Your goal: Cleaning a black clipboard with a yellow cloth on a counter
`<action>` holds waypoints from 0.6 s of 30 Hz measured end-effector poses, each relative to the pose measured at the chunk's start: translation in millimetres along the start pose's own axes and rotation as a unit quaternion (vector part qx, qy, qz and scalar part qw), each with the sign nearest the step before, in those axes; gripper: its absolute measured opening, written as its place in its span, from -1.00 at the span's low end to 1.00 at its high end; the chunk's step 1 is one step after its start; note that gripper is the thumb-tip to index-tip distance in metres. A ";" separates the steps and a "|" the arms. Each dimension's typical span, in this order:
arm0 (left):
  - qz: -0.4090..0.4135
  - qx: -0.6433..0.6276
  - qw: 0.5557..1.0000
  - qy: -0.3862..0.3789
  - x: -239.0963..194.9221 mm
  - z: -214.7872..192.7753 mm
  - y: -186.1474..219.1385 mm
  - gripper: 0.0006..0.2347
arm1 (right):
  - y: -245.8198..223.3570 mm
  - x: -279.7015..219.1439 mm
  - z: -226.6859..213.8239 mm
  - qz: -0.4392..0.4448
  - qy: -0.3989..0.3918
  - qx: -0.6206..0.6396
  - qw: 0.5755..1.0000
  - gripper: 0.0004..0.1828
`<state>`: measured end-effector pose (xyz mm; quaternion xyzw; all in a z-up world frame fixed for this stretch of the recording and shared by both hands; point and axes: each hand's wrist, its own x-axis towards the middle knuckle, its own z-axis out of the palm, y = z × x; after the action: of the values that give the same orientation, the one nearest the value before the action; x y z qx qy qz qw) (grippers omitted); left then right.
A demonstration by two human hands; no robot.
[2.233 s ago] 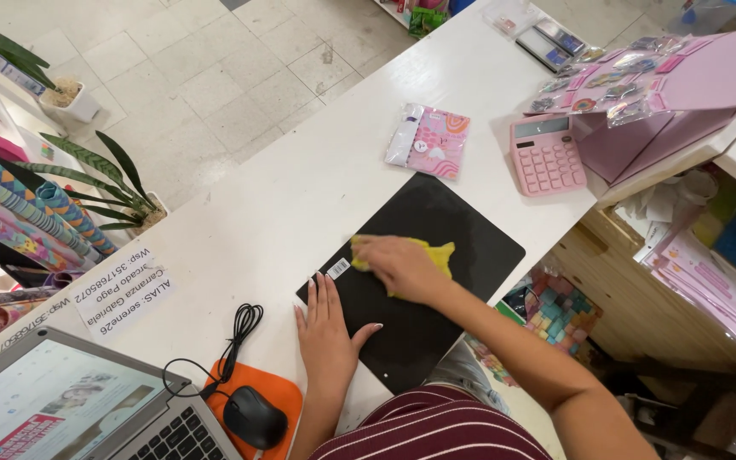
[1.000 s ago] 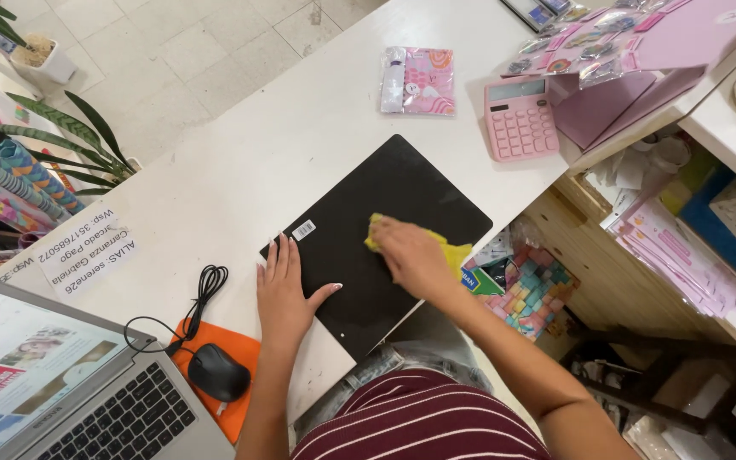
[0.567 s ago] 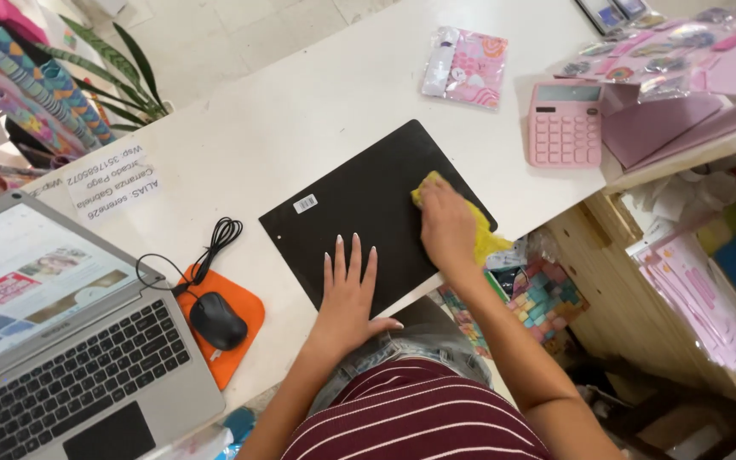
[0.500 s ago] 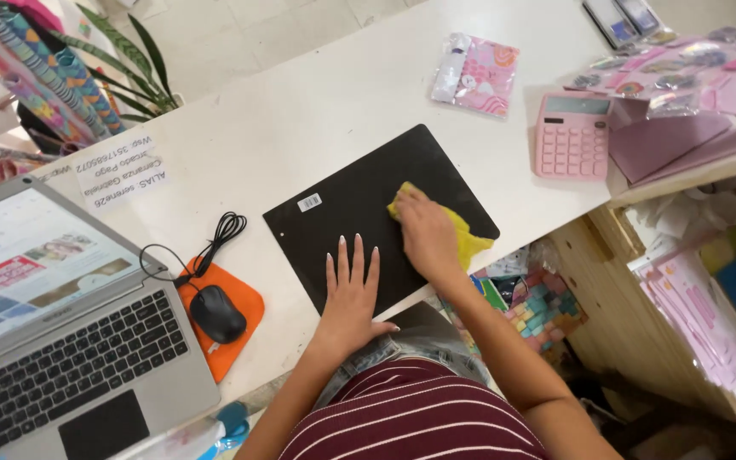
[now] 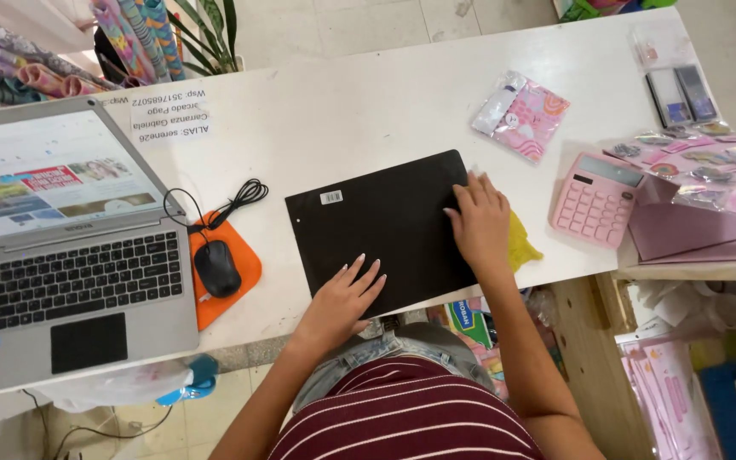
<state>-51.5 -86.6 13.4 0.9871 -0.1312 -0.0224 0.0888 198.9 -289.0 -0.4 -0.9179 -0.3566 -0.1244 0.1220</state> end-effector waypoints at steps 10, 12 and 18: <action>-0.072 -0.050 0.995 0.047 0.7 -38.6 28.4 -0.55 | -69.8 -40.7 -63.4 -0.271 -0.290 0.111 0.911 0.23; -0.096 -0.026 0.991 0.090 -0.2 -38.6 23.6 -0.62 | -70.7 -40.0 -56.0 -0.263 -0.250 0.108 0.925 0.36; -0.154 0.087 0.943 0.280 -4.8 -79.0 36.2 -0.74 | -84.1 -35.7 -38.8 -0.261 -0.077 0.108 0.956 0.06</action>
<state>-60.1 -106.3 97.7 0.9655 0.0515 0.2533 0.0311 110.3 -263.2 36.1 -0.7812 -0.6031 -0.0414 0.1561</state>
